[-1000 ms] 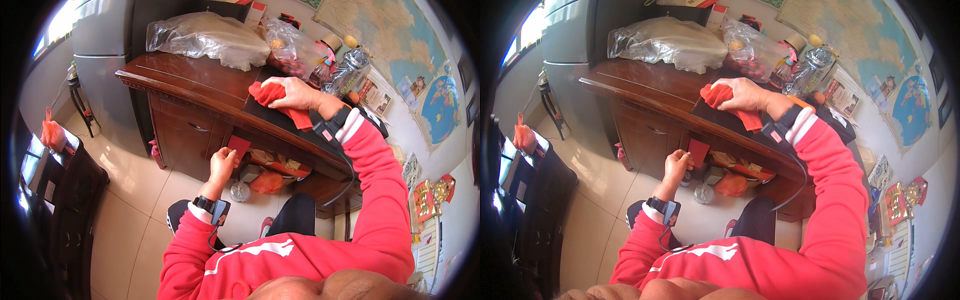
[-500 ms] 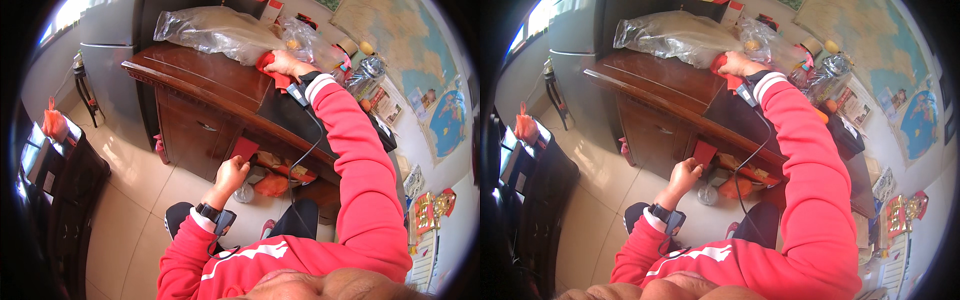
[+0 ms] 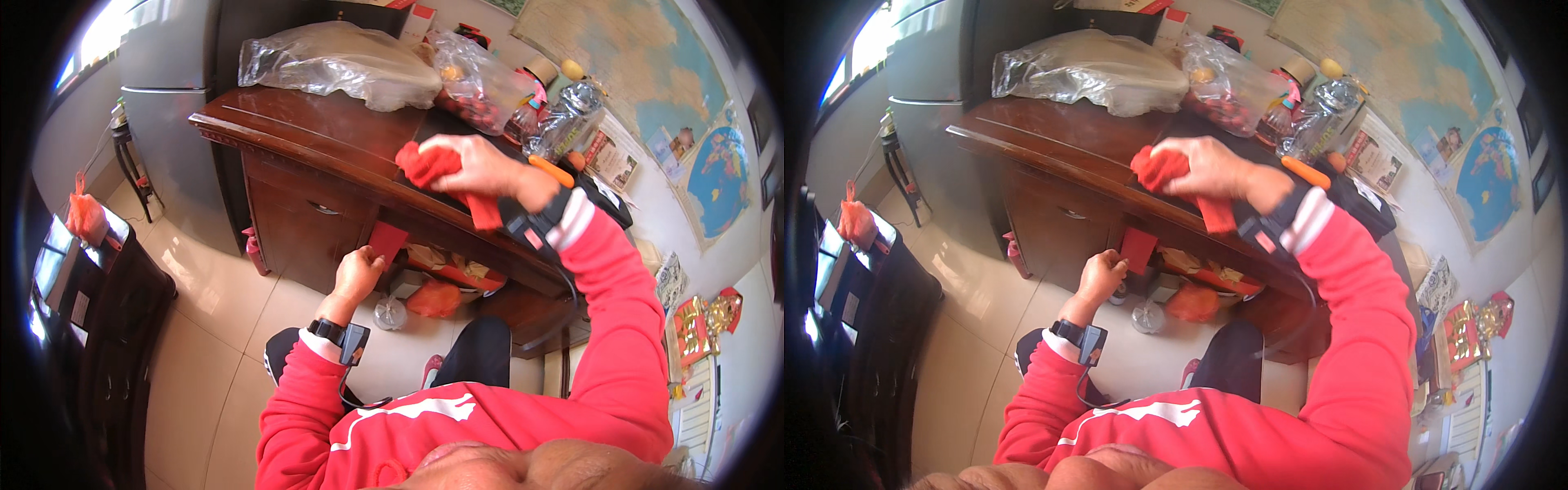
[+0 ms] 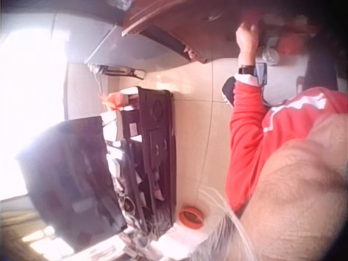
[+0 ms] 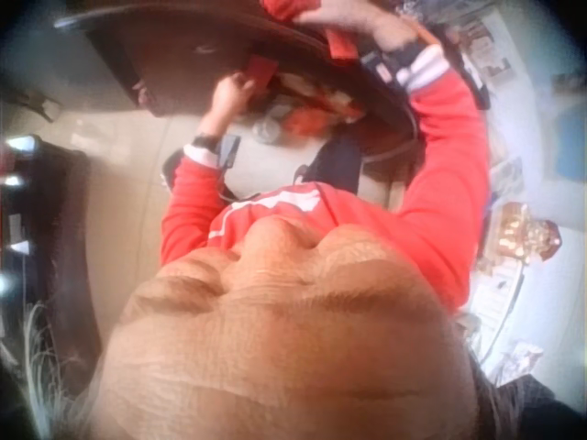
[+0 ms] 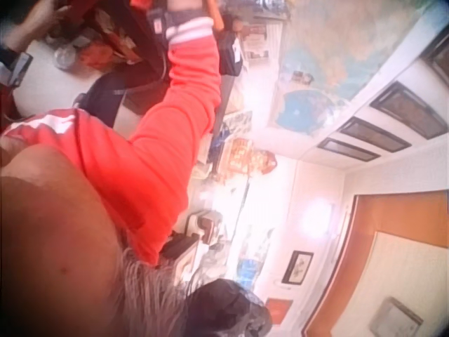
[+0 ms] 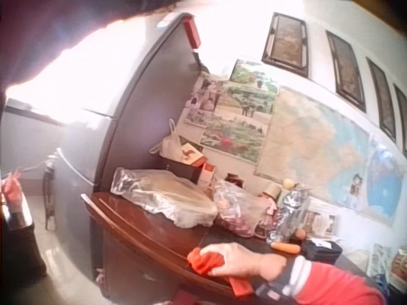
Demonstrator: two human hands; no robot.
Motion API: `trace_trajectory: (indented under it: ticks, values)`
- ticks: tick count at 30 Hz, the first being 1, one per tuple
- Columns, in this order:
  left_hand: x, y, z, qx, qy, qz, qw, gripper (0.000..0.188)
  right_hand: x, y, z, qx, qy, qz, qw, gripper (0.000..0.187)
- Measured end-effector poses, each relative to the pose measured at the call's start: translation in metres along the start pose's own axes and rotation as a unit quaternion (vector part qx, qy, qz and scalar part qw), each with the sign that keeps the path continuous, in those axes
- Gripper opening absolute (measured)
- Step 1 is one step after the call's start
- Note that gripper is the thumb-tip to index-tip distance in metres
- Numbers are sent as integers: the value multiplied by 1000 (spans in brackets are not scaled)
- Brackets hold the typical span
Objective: The person sits on the floor and wipes the interior and exterior surfaces of a wooden cabinet using a red cloth. They clean the inside of an open drawer, the cabinet sides, and the top surface, moving items slightly to reach different areas.
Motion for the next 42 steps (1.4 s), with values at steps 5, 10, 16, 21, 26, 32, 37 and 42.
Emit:
trace_trajectory:
  ticks: [5,10,16,21,26,32,37,42]
  values:
    - [-18,-10,-18,59,39,-9,997,27,-99,-13,35,-54,-34,-58,996,54]
    - [-31,-16,-30,64,44,21,997,28,-131,-41,-72,-42,207,-83,974,54]
    - [-26,-8,-33,82,85,30,993,27,-46,-51,-173,-153,252,-110,949,54]
    - [-5,6,-32,81,74,28,994,27,12,-17,-88,-93,92,-98,986,52]
    - [4,26,-29,85,57,53,993,27,-11,6,30,-96,-61,-108,988,47]
    - [-14,17,-17,168,69,60,982,29,-103,-10,6,-49,0,-105,993,47]
    - [-36,-9,-5,206,33,82,975,32,-169,-62,-148,-82,248,-125,957,49]
    - [-38,-14,-8,225,42,110,967,35,-161,-76,-191,-226,317,-76,918,51]
Point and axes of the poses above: each hand's wrist, its own x-axis towards the middle knuckle, its own y-axis out of the palm, z = x × y, the point moved 7 cm from there along x, towards the middle knuckle, and after that the axes turned 2 degrees about -z, right-handed, at the moved point
